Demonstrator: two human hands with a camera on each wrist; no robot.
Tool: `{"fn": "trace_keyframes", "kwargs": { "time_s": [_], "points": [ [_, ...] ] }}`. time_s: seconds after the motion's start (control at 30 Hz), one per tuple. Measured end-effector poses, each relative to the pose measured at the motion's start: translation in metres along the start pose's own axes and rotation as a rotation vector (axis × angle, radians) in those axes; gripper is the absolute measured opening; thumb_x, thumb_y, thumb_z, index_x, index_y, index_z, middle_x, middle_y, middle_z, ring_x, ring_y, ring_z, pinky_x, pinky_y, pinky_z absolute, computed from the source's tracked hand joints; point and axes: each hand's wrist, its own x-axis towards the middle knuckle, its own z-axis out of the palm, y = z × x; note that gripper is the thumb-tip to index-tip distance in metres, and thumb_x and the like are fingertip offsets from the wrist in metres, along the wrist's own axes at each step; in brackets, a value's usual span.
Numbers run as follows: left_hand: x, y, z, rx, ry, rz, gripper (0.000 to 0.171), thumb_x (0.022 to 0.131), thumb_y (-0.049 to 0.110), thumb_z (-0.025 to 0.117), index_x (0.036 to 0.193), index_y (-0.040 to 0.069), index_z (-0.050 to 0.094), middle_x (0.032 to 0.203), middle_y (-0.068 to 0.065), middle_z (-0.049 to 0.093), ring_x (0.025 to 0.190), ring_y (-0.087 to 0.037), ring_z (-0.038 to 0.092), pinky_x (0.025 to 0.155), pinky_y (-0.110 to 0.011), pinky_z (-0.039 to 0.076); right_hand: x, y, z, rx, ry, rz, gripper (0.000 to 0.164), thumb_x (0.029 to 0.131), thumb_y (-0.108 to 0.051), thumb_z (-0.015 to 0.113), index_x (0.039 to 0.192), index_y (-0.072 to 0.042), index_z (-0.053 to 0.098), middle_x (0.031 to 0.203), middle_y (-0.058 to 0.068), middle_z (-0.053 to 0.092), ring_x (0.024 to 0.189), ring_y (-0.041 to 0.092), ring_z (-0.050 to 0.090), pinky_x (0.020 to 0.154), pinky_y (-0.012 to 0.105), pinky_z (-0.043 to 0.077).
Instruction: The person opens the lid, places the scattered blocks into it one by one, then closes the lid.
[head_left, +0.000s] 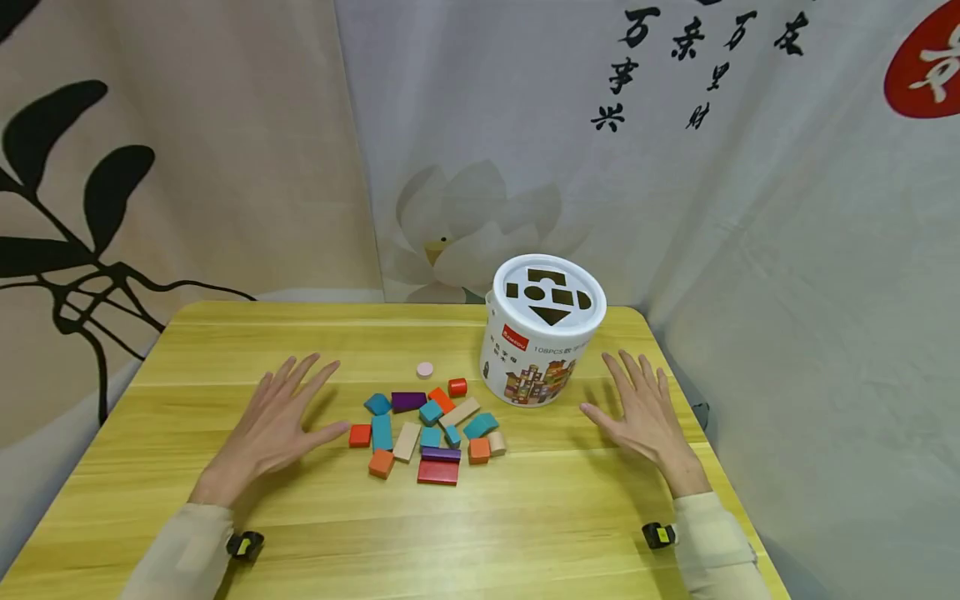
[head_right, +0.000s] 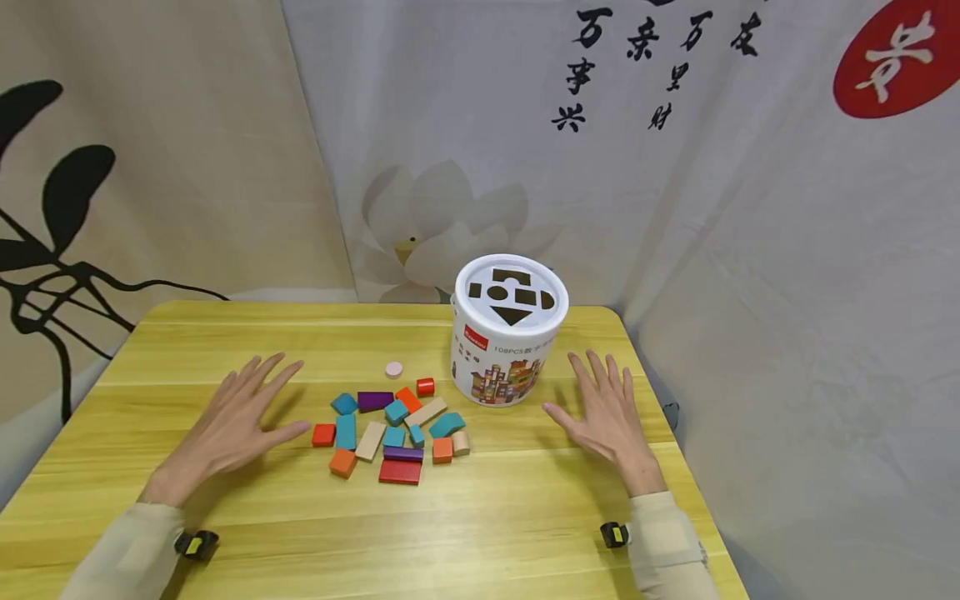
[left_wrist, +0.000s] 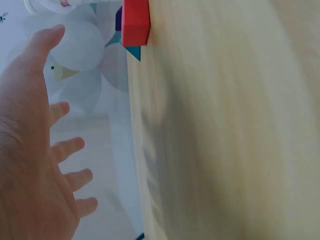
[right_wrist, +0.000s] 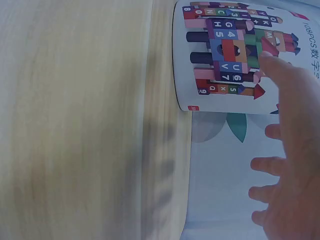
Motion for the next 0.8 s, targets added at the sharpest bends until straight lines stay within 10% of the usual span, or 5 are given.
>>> {"fn": "trace_keyframes", "kwargs": {
  "time_s": [0.8],
  "points": [
    [0.103, 0.065, 0.009, -0.302, -0.047, 0.071, 0.090, 0.091, 0.070, 0.057, 0.165, 0.028, 0.026, 0.168, 0.000, 0.023, 0.150, -0.030, 0.023, 0.111, -0.068, 0.026, 0.012, -0.003, -0.001, 0.265, -0.002, 0.034, 0.100, 0.091, -0.061, 0.065, 0.166, -0.013, 0.020, 0.167, 0.015, 0.022, 0.152, 0.035, 0.011, 0.120, 0.061, 0.005]
  ]
}}
